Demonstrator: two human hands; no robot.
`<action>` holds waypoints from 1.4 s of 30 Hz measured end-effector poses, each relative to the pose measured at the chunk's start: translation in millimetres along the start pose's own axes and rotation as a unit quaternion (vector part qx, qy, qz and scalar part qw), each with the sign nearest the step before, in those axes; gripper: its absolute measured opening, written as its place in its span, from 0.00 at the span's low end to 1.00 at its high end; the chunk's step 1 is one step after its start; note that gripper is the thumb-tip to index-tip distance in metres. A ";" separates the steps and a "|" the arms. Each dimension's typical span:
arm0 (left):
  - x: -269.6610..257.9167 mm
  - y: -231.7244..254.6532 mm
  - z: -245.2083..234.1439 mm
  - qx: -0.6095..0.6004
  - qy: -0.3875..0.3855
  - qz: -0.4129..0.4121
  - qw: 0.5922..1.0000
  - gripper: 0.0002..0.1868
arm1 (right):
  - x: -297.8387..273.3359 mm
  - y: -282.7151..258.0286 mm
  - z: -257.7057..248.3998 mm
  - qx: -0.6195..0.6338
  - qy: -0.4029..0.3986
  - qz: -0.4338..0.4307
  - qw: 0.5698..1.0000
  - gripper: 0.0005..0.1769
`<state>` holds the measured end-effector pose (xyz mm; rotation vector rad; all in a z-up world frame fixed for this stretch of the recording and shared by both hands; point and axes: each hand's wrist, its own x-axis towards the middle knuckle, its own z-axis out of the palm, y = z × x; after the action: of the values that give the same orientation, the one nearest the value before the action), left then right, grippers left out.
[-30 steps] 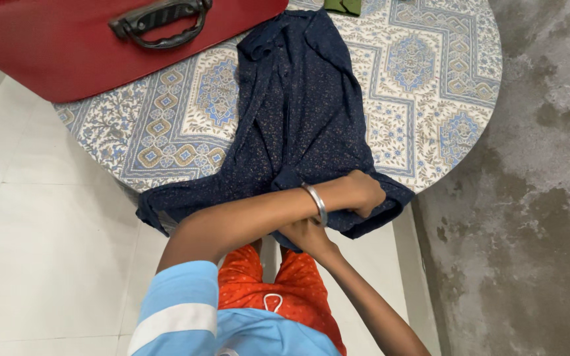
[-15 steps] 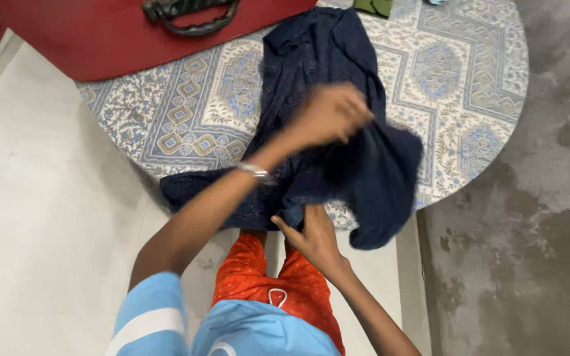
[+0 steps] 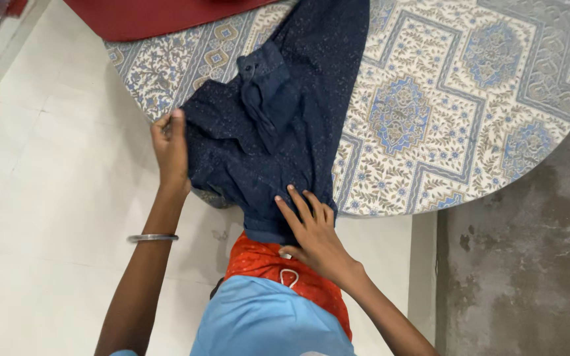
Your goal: The person folds a green shirt, places it in a red suitcase, then removes a blue shirt, spreads it on the table, and fastens the buttons by hand.
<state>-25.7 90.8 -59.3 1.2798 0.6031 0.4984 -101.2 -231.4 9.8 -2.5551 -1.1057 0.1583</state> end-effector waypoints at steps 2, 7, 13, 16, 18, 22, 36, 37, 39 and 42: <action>-9.3 15.6 15.5 0.046 -0.049 0.069 0.995 0.37 | -6.7 2.0 -0.7 0.036 0.013 0.004 0.999 0.62; -27.0 36.7 37.8 0.175 -0.186 0.278 0.926 0.43 | -13.8 17.6 7.1 -0.074 0.191 0.128 0.970 0.56; -42.7 34.2 62.0 0.171 -0.251 0.254 0.918 0.24 | -17.0 36.6 -13.8 -0.014 0.140 0.176 0.974 0.31; -43.1 35.2 67.3 0.094 -0.254 0.214 0.939 0.17 | -9.9 31.0 -26.8 0.142 0.176 0.142 0.964 0.30; -42.6 39.0 65.0 0.053 -0.253 0.199 0.945 0.16 | -4.6 29.2 -32.0 0.310 0.196 0.114 0.923 0.30; -40.6 49.8 51.3 0.018 -0.199 0.160 0.967 0.14 | -13.2 55.5 -30.1 0.640 0.172 0.177 0.727 0.33; -94.0 115.8 40.1 -0.313 -0.399 0.090 0.857 0.21 | -58.8 131.5 -44.6 0.613 0.320 -0.120 0.712 0.59; -96.0 113.5 48.7 -0.221 -0.353 0.148 0.897 0.18 | -41.3 110.7 -55.9 0.603 0.321 -0.096 0.724 0.64; -99.3 104.3 65.2 -0.028 -0.247 0.253 0.935 0.14 | -14.0 80.9 -69.6 0.587 0.325 -0.076 0.738 0.75; -101.3 88.0 82.9 0.094 -0.242 0.352 0.899 0.14 | -3.2 60.2 -65.8 0.452 0.332 -0.032 0.827 0.75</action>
<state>-47.4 -15.9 54.8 1.7290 -0.2670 0.6862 -46.5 -289.8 49.3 -1.5074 -0.6000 -0.1853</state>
